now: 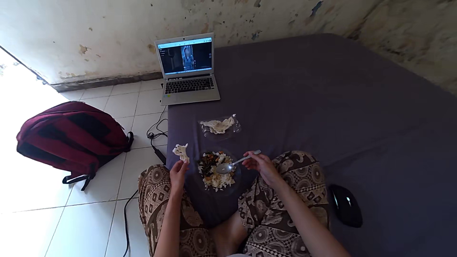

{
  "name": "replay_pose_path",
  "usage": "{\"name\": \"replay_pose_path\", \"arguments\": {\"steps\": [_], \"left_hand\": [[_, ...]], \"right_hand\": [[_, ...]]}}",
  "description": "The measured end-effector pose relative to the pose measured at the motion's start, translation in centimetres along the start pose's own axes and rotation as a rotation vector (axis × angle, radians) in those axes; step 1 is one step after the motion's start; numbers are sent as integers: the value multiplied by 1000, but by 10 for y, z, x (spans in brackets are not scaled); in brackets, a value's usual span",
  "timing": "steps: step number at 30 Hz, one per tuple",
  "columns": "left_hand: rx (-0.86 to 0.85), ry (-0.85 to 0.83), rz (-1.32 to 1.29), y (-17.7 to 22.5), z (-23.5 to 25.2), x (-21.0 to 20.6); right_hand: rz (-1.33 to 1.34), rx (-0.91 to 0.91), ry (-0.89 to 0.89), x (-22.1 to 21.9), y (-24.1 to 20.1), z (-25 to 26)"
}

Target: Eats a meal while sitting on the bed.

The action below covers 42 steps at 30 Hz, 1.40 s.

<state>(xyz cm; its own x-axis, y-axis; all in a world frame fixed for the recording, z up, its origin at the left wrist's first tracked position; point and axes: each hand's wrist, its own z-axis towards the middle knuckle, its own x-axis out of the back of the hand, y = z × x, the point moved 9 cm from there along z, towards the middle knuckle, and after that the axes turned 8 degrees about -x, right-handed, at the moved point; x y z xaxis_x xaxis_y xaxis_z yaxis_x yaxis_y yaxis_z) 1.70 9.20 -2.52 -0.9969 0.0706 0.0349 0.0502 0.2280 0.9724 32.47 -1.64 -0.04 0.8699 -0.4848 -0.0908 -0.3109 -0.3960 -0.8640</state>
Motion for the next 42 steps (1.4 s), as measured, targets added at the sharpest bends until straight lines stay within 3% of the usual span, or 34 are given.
{"name": "replay_pose_path", "arguments": {"steps": [33,37,42], "left_hand": [[-33,6,6,1,-1,1],[-162,17,83,8,-1,2],[-519,47,343,33,-15,0]], "right_hand": [[13,13,-15,1,-1,1],[18,17,-21,0,-2,2],[34,11,-20,1,0,4]]}}
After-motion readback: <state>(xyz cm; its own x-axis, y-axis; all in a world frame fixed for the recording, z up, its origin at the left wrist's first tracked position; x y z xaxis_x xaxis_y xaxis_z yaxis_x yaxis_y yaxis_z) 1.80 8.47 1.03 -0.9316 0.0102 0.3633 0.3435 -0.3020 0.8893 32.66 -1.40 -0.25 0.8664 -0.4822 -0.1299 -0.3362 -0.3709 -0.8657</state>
